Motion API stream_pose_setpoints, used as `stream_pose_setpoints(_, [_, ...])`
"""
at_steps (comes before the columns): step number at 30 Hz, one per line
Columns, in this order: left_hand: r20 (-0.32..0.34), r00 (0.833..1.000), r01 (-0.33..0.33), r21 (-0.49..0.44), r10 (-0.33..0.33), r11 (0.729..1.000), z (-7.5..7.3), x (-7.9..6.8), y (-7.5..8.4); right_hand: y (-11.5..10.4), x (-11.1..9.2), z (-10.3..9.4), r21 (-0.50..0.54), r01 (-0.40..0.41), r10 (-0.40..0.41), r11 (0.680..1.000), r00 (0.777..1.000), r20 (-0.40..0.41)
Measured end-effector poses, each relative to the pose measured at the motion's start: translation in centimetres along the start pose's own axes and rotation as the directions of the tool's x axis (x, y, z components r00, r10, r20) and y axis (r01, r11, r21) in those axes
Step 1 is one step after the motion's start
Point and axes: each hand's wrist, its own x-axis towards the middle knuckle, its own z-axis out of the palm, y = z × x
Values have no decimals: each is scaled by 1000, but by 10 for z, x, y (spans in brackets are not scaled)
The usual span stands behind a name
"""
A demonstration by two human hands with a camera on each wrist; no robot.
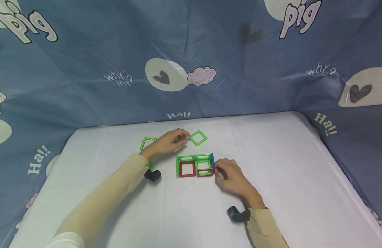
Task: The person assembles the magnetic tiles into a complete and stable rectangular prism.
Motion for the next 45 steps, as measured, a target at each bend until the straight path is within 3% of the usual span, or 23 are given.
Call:
stream_pose_setpoints(7, [35, 999, -40, 207, 34, 977, 5, 20, 3, -1, 0, 0, 27, -15, 14, 1000, 1000, 10])
stream_pose_setpoints(13, [48, 998, -44, 283, 31, 958, 8, 31, 1, 1, -1, 0, 41, -22, 22, 999, 1000, 12])
stream_pose_setpoints(18, [88, 992, -110, 323, 86, 940, 9, 36, 1, 4, -2, 1, 32, -15, 15, 999, 1000, 13])
stream_pose_setpoints(21, [113, 988, -135, 335, 102, 932, 8, 37, 2, 3, -2, 1, 24, -6, 5, 1000, 1000, 7])
stream_pose_setpoints(28, [119, 989, -125, 350, 88, 928, 8, 38, -1, 1, -1, 0, 4, 9, -9, 1000, 1000, 3])
stream_pose_setpoints(34, [102, 986, -155, 308, 129, 939, 9, 37, -7, 0, -2, 0, 1, 0, 0, 1000, 1000, 7])
stream_pose_setpoints(45, [68, 987, -161, 290, 147, 944, 9, 33, -11, 0, 0, -1, 2, -3, 3, 1000, 1000, 15])
